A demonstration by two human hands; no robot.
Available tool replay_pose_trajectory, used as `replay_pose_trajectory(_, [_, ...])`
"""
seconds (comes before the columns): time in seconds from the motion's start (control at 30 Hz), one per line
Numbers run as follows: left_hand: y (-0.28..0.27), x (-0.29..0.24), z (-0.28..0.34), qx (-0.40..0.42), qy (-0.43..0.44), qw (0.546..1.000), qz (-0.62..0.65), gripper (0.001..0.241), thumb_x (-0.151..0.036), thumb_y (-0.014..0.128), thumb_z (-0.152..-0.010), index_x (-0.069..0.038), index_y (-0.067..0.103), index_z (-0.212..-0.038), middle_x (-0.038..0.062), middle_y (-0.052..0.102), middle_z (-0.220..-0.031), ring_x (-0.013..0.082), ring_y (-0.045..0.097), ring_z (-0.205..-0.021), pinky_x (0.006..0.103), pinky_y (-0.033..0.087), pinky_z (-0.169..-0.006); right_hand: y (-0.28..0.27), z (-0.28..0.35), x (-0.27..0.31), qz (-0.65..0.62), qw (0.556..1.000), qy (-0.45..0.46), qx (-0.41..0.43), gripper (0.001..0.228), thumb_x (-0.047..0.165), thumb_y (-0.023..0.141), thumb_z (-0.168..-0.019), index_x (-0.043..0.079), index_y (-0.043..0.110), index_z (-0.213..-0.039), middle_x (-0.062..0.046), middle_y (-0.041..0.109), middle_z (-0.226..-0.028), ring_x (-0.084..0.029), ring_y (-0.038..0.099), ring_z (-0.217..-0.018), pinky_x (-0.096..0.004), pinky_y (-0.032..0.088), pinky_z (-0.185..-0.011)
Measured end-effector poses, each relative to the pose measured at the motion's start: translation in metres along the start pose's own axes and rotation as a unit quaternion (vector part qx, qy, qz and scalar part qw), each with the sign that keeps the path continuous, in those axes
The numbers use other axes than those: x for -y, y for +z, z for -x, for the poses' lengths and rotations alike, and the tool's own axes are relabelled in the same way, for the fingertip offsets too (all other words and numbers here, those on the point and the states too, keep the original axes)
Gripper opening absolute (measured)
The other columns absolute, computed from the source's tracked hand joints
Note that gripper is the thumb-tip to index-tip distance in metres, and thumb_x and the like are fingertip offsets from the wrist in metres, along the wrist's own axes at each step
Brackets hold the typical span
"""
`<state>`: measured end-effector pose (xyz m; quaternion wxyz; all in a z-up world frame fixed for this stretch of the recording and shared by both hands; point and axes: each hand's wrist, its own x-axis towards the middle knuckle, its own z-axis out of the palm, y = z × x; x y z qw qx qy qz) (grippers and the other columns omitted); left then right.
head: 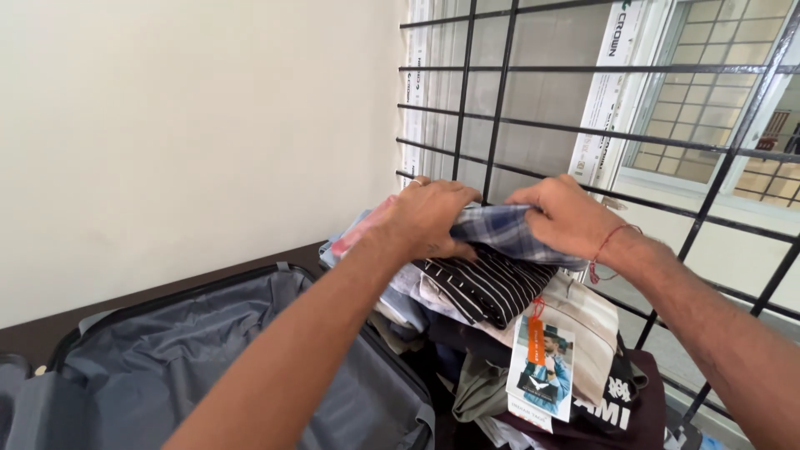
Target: The person folds various articles of clothing, including shirts and pants, and places them into an open suitcase. The person handles each item individually, folding them neatly before arranging them inside the luggage.
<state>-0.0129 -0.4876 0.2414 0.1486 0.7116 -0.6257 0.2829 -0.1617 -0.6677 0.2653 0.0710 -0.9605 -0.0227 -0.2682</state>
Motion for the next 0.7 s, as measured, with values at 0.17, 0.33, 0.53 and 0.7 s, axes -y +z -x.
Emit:
replay_pose_trajectory(0.17, [0.015, 0.012, 0.008, -0.049, -0.098, 0.991, -0.071, 0.037, -0.016, 0.080, -0.076, -0.013, 0.064, -0.110, 0.009, 0.074, -0.095, 0.0305, 0.071, -0.098, 0.0479, 0.047, -0.100, -0.009, -0.004, 0.025, 0.003, 0.996, 0.059, -0.063, 0.038, 0.001, 0.049, -0.085, 0.006, 0.077, -0.110, -0.020, 0.072, -0.067, -0.028, 0.069, -0.052, -0.040, 0.058, -0.062])
replay_pose_trajectory(0.33, [0.027, 0.039, 0.024, -0.134, -0.152, 0.978, -0.049, 0.023, 0.000, 0.066, -0.085, -0.012, 0.065, -0.105, 0.010, 0.074, -0.099, 0.0329, 0.070, -0.097, 0.0467, 0.053, -0.085, -0.001, -0.012, 0.033, -0.005, 0.989, -0.002, -0.145, 0.034, -0.001, 0.052, -0.087, 0.003, 0.077, -0.109, -0.022, 0.069, -0.071, -0.030, 0.068, -0.057, -0.040, 0.056, -0.063])
replay_pose_trajectory(0.53, [-0.043, 0.059, 0.056, -0.245, -0.064, 0.949, -0.187, 0.019, 0.000, 0.065, -0.084, -0.009, 0.063, -0.100, 0.010, 0.070, -0.097, 0.0322, 0.068, -0.096, 0.0477, 0.052, -0.084, 0.021, -0.019, 0.074, 0.126, 0.927, -0.196, -0.295, 0.026, -0.002, 0.059, -0.085, 0.003, 0.069, -0.109, -0.016, 0.071, -0.099, -0.035, 0.069, -0.084, -0.045, 0.056, -0.072])
replay_pose_trajectory(0.7, [-0.121, 0.066, 0.122, -0.163, -0.084, 0.951, -0.248, 0.029, 0.003, 0.070, -0.073, -0.008, 0.062, -0.098, 0.008, 0.070, -0.093, 0.0314, 0.068, -0.093, 0.0471, 0.053, -0.083, 0.046, -0.047, 0.129, 0.122, 0.930, -0.205, -0.281, 0.023, 0.019, 0.068, -0.105, 0.000, 0.065, -0.119, -0.014, 0.072, -0.105, -0.030, 0.070, -0.083, -0.041, 0.056, -0.070])
